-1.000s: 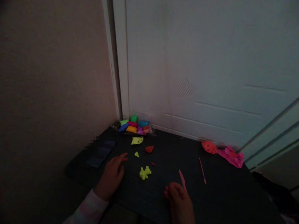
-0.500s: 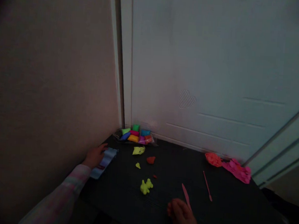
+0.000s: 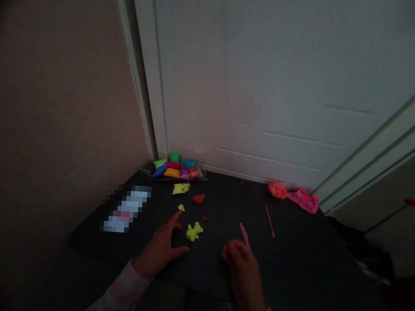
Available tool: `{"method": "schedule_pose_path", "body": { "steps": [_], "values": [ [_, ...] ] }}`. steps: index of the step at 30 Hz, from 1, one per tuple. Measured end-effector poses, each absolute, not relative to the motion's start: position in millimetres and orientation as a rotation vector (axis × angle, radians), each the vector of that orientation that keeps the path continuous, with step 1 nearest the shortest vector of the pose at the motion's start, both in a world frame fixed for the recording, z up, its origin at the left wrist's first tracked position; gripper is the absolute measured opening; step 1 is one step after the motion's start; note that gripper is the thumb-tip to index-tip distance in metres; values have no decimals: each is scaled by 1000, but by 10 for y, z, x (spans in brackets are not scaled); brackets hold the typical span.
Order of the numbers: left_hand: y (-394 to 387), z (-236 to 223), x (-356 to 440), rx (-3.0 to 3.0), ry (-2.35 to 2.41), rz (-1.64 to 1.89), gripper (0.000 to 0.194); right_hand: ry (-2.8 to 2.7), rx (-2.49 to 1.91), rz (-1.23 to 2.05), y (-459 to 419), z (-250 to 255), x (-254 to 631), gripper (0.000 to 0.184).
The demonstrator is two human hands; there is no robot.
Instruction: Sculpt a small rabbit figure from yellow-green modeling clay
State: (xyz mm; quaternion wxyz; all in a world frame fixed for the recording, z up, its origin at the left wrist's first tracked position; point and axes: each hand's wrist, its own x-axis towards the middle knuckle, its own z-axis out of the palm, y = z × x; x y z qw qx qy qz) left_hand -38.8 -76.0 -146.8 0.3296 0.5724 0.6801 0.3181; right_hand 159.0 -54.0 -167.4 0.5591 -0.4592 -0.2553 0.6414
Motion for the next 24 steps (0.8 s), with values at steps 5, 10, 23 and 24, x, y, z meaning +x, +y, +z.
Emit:
{"method": "schedule_pose_path", "body": {
  "steps": [5,10,23,24],
  "values": [
    [-690,-1561,-254,1493,1821,909,73,-617,-1042,1508,-541,-1682,1595,27],
    [-660,-1599,-229,1463,1791,970,63,-582,-1051,1501,-537,-1669,1590,26],
    [-816,-1443,-226,841,1357,1326,65,-614,-1089,1542,-538,-1674,1583,33],
    [-836,-1428,-222,805,1318,1358,65,-616,-1086,1543,-543,-1665,1583,33]
  ]
}}
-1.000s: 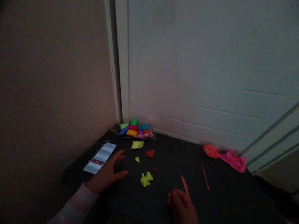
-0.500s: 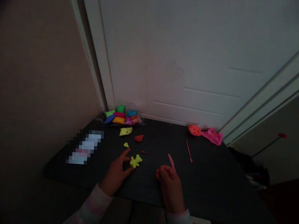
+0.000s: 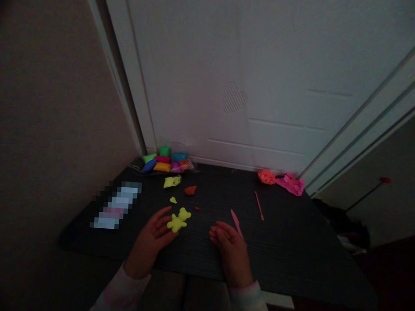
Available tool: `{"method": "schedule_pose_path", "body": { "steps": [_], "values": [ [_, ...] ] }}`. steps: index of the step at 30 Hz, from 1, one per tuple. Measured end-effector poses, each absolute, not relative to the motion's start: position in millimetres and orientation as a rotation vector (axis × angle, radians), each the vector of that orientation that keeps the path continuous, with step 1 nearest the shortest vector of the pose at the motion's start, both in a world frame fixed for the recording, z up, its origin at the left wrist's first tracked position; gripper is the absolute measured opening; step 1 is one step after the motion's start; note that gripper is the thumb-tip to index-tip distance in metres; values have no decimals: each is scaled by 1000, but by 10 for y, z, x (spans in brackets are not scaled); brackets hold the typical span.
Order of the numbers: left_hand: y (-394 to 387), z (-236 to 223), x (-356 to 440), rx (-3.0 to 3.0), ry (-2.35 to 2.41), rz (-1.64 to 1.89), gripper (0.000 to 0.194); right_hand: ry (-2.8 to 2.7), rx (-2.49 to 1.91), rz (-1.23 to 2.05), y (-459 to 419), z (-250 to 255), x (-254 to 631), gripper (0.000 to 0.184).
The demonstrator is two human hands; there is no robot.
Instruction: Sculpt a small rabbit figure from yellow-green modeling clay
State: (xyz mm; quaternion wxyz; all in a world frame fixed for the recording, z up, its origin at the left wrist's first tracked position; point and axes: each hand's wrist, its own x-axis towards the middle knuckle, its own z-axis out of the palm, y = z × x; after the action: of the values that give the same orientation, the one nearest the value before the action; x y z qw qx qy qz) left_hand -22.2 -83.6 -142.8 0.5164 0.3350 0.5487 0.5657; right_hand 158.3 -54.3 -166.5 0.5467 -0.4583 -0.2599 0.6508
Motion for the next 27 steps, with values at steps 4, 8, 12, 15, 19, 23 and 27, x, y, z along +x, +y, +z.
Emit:
{"method": "schedule_pose_path", "body": {
  "steps": [4,8,12,15,19,23,27],
  "values": [
    [-937,-1316,-189,741,1178,1468,62,-617,-1074,1549,-546,-1659,1581,30],
    [-1067,-1106,-159,779,1118,1504,63,-628,-1058,1556,-546,-1643,1564,30],
    [-1257,-881,-149,904,1189,1541,57,-654,-1033,1587,-686,-1405,1551,30],
    [-1455,-729,-122,1036,1341,1565,53,-781,-975,1530,-933,-1047,1562,25],
    [-1699,-526,-12,1072,1489,1670,48,-982,-926,1232,-1272,-567,1565,13],
    [-1811,-370,101,1009,1506,1726,49,-1136,-841,903,-1407,-301,1515,11],
    [-1812,-359,92,971,1503,1702,48,-1182,-891,983,-1385,-226,1471,9]
  ]
}}
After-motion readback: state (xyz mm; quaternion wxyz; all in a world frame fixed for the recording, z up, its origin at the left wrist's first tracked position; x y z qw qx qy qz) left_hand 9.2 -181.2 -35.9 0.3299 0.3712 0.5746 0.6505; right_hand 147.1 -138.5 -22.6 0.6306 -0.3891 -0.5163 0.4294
